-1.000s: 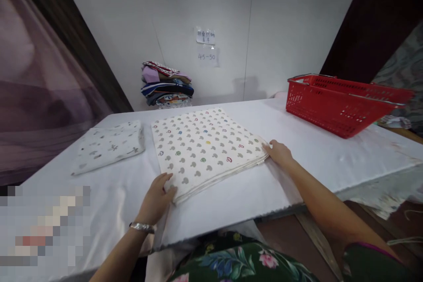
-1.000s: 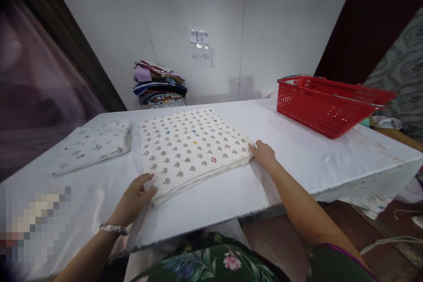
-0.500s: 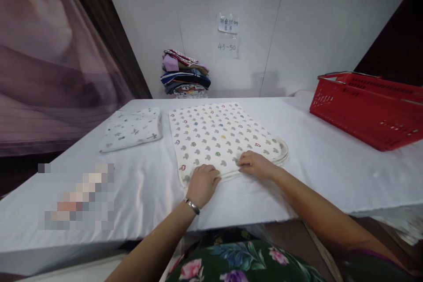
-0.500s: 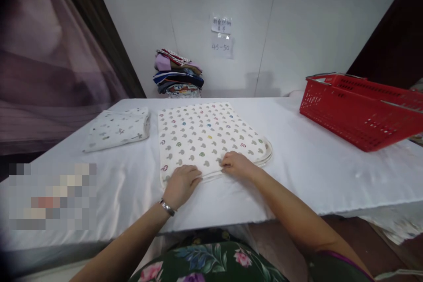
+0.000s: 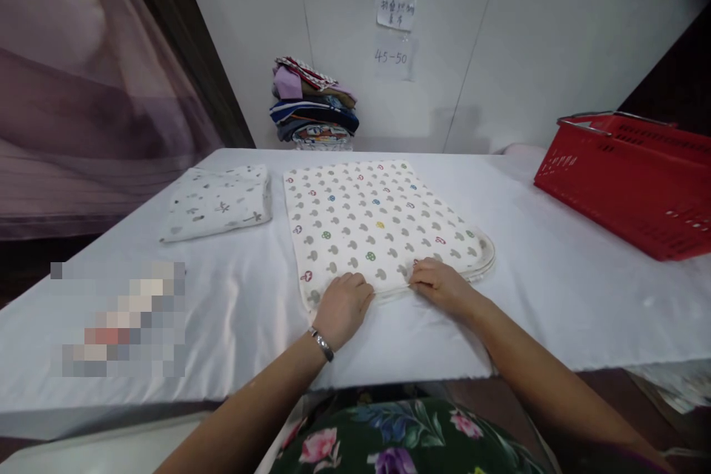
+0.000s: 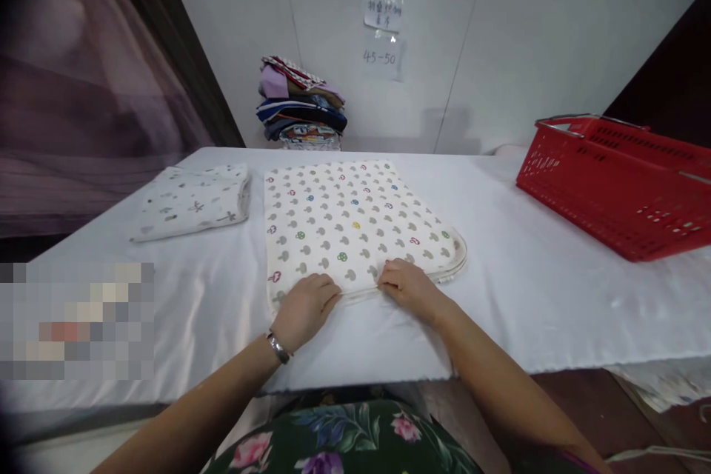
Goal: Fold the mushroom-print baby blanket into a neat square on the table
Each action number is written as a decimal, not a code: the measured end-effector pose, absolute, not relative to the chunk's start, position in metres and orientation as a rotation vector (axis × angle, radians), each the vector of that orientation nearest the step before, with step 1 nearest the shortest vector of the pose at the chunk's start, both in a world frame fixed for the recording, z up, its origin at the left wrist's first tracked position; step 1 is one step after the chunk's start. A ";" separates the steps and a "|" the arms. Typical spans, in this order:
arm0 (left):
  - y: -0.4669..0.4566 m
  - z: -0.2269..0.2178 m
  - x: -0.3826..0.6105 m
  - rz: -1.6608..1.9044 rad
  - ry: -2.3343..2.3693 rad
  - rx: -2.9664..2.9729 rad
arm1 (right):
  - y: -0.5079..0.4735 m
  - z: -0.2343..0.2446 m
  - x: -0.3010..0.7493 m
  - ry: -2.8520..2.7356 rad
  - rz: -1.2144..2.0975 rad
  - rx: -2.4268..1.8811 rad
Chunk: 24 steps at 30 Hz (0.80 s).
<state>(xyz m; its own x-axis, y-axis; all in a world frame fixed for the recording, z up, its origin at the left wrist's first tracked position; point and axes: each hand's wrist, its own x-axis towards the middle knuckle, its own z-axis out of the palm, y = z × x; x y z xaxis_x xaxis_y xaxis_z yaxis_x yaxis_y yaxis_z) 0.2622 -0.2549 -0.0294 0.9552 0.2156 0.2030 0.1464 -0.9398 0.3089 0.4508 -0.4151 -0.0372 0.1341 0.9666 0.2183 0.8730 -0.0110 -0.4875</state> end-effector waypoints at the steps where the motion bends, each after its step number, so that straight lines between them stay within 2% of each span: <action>1: -0.256 -0.030 0.261 0.344 0.268 2.826 | -0.416 -0.036 0.450 -1.785 0.237 -1.909; 24: -0.251 -0.025 0.266 0.264 0.332 2.721 | -0.418 -0.034 0.453 -1.755 0.305 -1.880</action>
<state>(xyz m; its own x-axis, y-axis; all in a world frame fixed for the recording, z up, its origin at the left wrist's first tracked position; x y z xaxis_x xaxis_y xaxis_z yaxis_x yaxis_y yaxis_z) 0.2660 -0.2511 -0.0252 0.9544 0.2654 0.1368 0.1928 -0.8977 0.3963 0.4528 -0.4179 -0.0339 0.1242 0.9726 0.1966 0.8491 -0.0016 -0.5282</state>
